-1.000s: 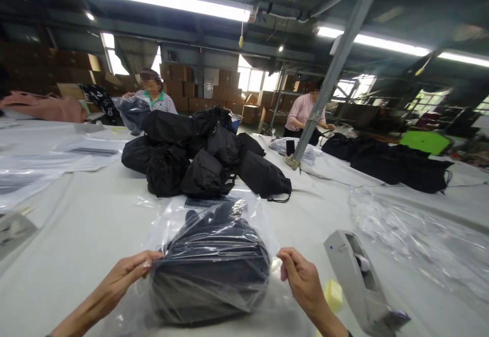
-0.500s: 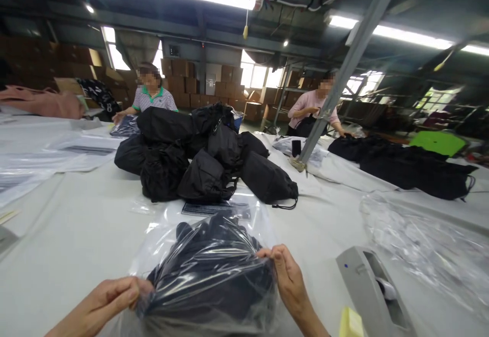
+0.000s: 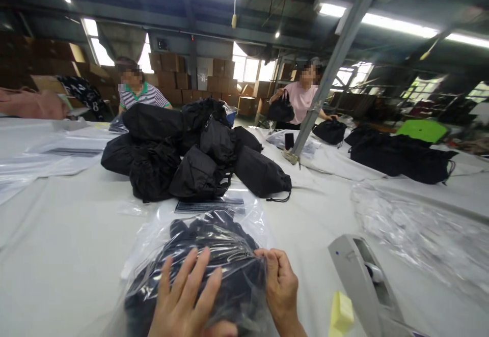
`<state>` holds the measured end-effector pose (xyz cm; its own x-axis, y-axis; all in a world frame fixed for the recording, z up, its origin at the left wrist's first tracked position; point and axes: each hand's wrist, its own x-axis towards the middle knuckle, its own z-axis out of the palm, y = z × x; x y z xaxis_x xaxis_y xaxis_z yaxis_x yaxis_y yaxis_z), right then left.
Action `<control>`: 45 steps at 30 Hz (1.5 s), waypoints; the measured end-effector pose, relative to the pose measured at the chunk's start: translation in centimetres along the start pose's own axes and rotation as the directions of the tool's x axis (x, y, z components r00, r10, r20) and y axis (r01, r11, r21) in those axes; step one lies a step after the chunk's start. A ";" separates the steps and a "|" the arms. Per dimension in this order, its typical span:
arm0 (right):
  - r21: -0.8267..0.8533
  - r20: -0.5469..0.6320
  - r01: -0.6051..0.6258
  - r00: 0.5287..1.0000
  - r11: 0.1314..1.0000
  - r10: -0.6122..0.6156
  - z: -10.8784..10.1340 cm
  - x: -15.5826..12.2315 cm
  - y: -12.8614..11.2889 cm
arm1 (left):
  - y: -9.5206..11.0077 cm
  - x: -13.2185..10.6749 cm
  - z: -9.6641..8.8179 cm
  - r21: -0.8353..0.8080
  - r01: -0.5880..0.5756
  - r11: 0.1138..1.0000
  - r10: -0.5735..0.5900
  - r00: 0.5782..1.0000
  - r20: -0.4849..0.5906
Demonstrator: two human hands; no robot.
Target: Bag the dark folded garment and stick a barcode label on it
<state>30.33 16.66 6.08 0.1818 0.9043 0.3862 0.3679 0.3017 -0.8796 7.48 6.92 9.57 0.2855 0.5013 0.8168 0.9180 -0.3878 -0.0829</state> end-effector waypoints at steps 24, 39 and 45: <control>-0.099 -0.267 -0.163 0.955 0.982 0.131 -7.1 3.3 2.7 | -1.7 1.9 2.0 -0.327 -0.087 0.941 0.092 0.996 0.000; -0.205 0.285 0.518 0.843 0.830 -0.456 -2.9 -3.4 -1.2 | -1.9 1.3 2.1 -0.229 -0.089 0.969 0.084 0.996 -0.034; -0.088 0.414 0.294 0.880 0.952 -0.234 -4.6 -2.3 -0.6 | -2.3 1.2 1.8 -0.173 -0.211 0.962 0.212 0.977 -0.012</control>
<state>33.89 13.03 7.00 -0.3040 0.8501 0.4300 0.4839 0.5266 -0.6989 6.22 9.78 9.75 0.4704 0.3984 0.7874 0.7753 -0.6128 -0.1531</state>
